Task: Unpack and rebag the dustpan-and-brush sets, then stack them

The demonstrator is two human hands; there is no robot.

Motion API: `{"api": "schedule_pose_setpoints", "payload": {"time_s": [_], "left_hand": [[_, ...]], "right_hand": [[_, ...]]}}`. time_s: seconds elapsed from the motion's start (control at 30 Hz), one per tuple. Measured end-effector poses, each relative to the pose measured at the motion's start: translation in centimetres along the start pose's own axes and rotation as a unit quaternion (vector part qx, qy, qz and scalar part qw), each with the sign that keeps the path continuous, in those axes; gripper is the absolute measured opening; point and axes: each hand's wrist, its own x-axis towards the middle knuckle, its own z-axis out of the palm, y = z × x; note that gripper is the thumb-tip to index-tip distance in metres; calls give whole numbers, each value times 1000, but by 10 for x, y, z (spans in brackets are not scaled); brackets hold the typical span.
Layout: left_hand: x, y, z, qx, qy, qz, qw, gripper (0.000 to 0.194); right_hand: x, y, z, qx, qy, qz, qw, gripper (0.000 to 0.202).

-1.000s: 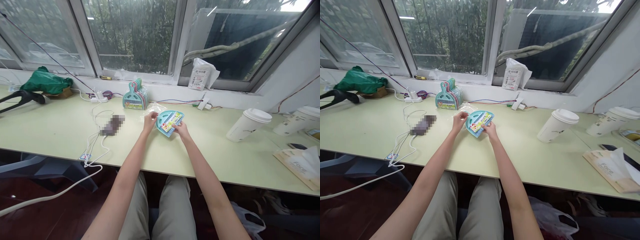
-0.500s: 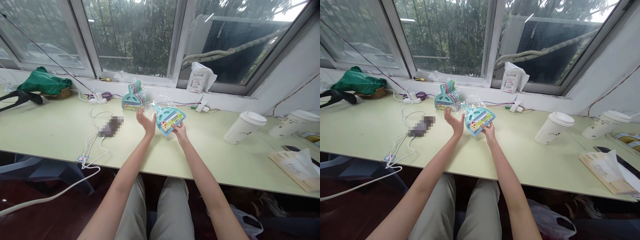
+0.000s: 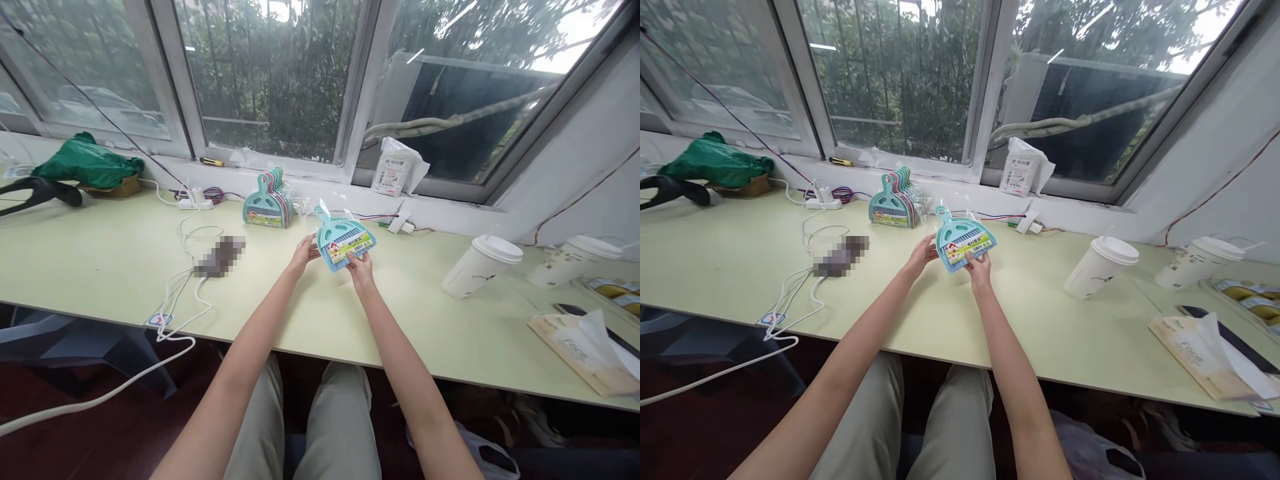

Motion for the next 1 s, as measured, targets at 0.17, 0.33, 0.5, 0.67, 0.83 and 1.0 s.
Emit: {"api": "schedule_pose_setpoints", "payload": {"time_s": [0.17, 0.33, 0.5, 0.67, 0.83, 1.0], "left_hand": [[2, 5, -13, 18, 15, 23, 999, 50], [-3, 10, -18, 36, -14, 56, 998, 64], [-4, 10, -16, 70, -84, 49, 993, 90], [-11, 17, -15, 34, -216, -44, 975, 80], [-12, 18, -14, -5, -231, -53, 972, 57], [-12, 5, 1, -16, -142, 0, 990, 55]], "right_hand": [[1, -1, -2, 9, 0, -5, 1000, 53], [4, -2, -6, 8, 7, -8, 1000, 56], [5, 0, -6, -21, -13, 0, 1000, 54], [7, 1, -4, -26, 0, -18, 1000, 49], [3, -2, 0, -36, -13, -13, 999, 50], [-4, -1, 6, -67, -9, -35, 997, 51]]}}
